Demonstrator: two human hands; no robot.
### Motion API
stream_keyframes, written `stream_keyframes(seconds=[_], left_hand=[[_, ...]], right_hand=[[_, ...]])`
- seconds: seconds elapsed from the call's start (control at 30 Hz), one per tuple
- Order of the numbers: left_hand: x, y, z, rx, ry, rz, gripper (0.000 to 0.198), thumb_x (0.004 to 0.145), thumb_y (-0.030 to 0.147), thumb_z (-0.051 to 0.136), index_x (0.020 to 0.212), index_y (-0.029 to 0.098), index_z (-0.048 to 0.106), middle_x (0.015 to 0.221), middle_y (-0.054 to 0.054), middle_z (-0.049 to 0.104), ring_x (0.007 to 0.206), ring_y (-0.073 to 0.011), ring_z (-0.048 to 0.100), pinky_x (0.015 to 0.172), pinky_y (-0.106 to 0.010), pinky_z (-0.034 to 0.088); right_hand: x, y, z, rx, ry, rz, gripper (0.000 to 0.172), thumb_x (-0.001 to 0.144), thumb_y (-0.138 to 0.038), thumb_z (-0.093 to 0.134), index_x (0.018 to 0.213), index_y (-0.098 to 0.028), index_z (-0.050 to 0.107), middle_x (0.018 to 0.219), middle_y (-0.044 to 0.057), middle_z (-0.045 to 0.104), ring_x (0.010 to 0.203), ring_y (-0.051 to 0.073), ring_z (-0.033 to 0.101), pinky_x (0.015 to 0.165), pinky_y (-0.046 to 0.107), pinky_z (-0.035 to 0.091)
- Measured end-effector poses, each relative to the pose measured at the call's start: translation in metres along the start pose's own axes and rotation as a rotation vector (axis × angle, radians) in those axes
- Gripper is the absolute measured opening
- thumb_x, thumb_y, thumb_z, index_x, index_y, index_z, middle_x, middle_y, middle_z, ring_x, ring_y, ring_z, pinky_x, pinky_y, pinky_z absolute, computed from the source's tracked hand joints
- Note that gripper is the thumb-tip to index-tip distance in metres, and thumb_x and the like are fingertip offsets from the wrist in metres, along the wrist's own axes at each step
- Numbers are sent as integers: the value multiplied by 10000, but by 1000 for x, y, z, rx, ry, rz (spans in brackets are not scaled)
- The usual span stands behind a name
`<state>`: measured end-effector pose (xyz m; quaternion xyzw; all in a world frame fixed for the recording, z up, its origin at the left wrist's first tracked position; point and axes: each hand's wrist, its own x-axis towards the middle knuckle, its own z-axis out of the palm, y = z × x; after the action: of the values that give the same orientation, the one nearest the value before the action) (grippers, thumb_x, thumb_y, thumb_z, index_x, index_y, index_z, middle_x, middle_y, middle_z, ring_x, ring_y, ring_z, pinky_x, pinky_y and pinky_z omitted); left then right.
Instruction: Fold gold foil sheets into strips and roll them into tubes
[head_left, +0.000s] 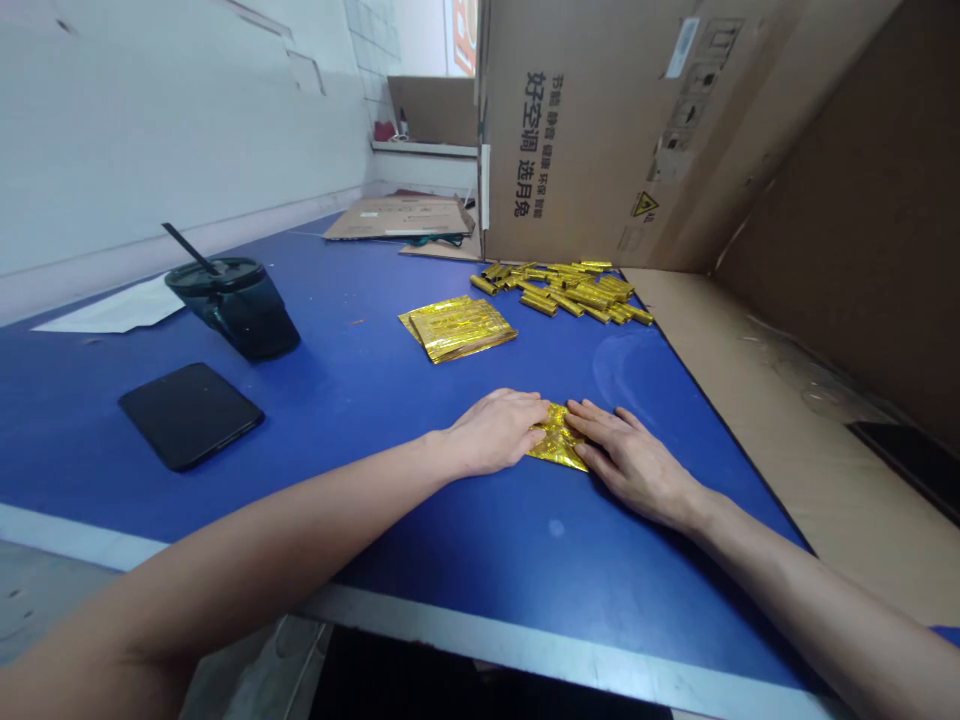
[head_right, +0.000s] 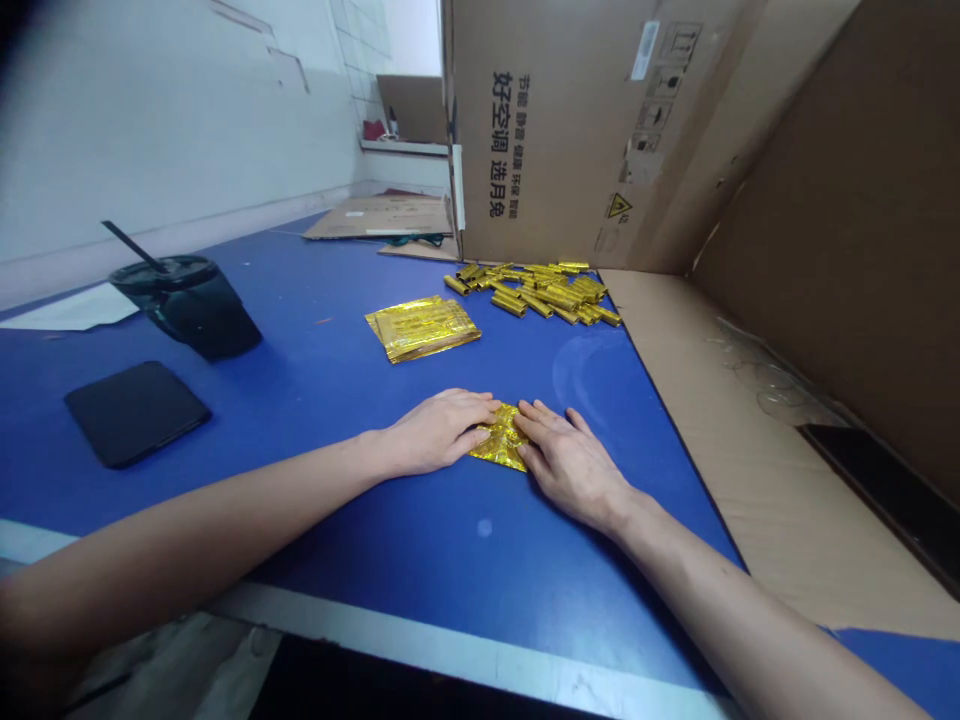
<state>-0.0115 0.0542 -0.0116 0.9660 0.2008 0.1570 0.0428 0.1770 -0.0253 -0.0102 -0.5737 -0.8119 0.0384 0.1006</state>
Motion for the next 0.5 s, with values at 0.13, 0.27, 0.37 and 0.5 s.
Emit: stream_keyframes(seconds=[0.13, 0.27, 0.37, 0.5], left_hand=[[0, 1, 1, 6, 10, -2, 238, 823, 214, 421, 1022, 142, 528, 1117, -61, 553, 1102, -162, 443, 923, -318, 331], [0, 0, 3, 0, 22, 12, 228, 816, 207, 431, 1009, 146, 534, 1099, -53, 564, 1089, -166, 455, 916, -322, 340], [0, -1, 4, -3, 31, 19, 232, 818, 205, 426, 1016, 148, 532, 1098, -52, 563, 1088, -166, 455, 916, -322, 340], [0, -1, 3, -4, 35, 20, 237, 817, 206, 429, 1021, 141, 531, 1097, -59, 563, 1088, -169, 456, 916, -320, 341]], right_hand=[[-1, 2, 1, -1, 14, -11, 411, 833, -250, 346, 1238, -195, 391, 1313, 87, 374, 1221, 209, 282, 965, 487, 237], [-1, 2, 2, -1, 21, -13, 403, 831, -248, 349, 1228, -204, 401, 1313, 82, 375, 1219, 210, 285, 962, 492, 238], [0, 2, 2, -8, 16, -12, 406, 833, -250, 344, 1232, -194, 398, 1313, 85, 376, 1217, 211, 291, 962, 489, 240], [0, 1, 1, -13, 11, -9, 407, 837, -247, 338, 1233, -172, 398, 1313, 95, 373, 1219, 213, 286, 963, 485, 240]])
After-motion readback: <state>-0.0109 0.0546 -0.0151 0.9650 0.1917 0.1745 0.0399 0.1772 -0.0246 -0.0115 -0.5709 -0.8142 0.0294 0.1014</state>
